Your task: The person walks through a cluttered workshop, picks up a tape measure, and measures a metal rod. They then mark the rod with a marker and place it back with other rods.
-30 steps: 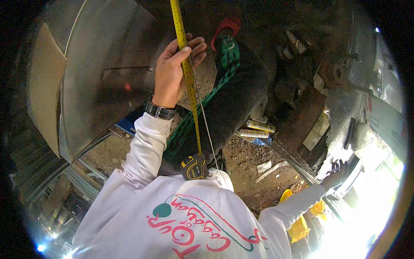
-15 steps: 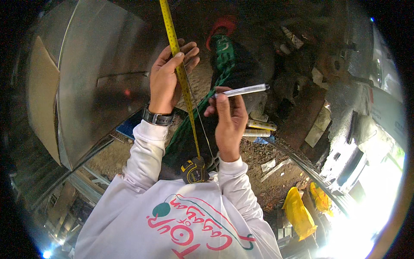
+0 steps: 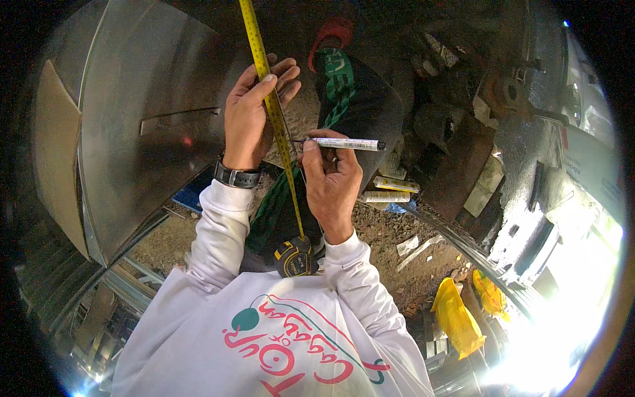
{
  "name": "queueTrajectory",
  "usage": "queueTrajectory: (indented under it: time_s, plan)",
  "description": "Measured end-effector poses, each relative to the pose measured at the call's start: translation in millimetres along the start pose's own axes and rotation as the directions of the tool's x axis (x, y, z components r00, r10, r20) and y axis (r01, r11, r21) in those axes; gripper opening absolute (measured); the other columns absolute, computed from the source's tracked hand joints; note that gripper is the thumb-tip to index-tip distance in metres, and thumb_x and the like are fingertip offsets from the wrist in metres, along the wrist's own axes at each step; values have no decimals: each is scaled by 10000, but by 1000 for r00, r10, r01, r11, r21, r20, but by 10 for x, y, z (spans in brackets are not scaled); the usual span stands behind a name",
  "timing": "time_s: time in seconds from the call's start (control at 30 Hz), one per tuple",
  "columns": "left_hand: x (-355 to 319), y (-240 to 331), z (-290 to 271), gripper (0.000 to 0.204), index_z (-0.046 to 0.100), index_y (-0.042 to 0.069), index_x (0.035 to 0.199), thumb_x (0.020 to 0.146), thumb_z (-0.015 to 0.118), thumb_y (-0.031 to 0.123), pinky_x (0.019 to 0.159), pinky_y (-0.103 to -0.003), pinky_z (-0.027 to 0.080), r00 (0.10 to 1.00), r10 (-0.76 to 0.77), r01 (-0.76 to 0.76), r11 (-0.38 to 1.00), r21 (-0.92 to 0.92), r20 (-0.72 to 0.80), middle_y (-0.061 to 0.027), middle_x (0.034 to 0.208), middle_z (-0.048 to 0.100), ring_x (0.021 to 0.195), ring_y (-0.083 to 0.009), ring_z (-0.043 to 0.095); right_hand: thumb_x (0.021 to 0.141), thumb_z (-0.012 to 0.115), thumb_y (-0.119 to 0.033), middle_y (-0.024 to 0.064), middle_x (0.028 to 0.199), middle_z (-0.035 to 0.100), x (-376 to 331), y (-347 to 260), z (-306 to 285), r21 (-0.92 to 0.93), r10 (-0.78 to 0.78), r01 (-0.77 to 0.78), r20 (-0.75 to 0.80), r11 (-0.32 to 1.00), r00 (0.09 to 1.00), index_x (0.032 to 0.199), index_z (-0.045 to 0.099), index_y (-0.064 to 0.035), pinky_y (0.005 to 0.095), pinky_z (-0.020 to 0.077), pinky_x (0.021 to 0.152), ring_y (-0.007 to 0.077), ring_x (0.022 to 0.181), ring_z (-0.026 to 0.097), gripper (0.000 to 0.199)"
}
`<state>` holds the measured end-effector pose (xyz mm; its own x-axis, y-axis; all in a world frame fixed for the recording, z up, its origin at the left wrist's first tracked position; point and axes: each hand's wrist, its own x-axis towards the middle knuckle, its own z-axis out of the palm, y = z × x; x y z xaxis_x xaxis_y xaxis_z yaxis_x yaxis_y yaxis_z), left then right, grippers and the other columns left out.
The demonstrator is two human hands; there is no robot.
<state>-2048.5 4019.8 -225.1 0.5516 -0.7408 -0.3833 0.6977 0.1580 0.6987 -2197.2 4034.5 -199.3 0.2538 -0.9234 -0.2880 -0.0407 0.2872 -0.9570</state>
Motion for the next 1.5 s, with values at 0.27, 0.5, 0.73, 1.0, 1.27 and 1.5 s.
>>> queueTrajectory:
  time_s: [0.27,0.5,0.73,1.0,1.27,1.5]
  plan:
    - [28,-41,-17,335,493,-62,1306,978,506,3,996,-433,555,1000,1,-1,1000,3,1,-248,1262,620,1157,-318,645,970,643,-69,28,877,670,19,29,-18,-132,4,-3,9,991,1000,1103,660,5,234,556,683,73,753,653,153]
    - [22,-33,-6,335,488,-53,1319,993,496,25,961,-421,572,1000,4,-4,1000,6,-9,-229,1227,640,1121,-300,663,974,615,-37,80,946,685,-15,31,-14,69,-31,41,-144,997,989,1138,622,15,232,529,705,97,759,642,171]
    - [40,-13,-8,316,494,-30,1293,979,498,2,936,-412,579,1000,11,-10,999,-38,13,-221,1230,635,1106,-282,664,921,676,-31,159,1032,706,-597,-32,-395,-218,-320,341,127,914,939,1181,568,-31,326,548,788,225,871,689,282]
    - [186,-6,49,276,478,-16,1249,974,472,-31,925,-419,582,999,-38,39,997,-65,19,-202,1171,643,1040,-277,676,710,877,-211,149,1343,591,-1348,-239,-544,-526,-304,542,473,655,827,1218,525,-96,484,433,1013,363,1244,558,629]
    - [407,-131,92,260,471,-18,1255,996,457,-27,938,-410,577,990,-120,122,992,-31,72,-176,1172,620,1066,-257,658,819,740,-141,160,1337,582,-1482,-201,-562,-625,-385,492,311,605,869,1235,541,-92,458,462,994,359,1276,529,464]
    - [331,-136,111,253,577,48,1229,1051,494,207,809,-327,548,978,-137,145,988,-44,159,-78,1089,638,890,-179,623,781,756,-49,146,992,679,-1444,-32,-724,-532,-453,341,-93,775,886,1156,572,-60,396,545,735,316,839,682,418]
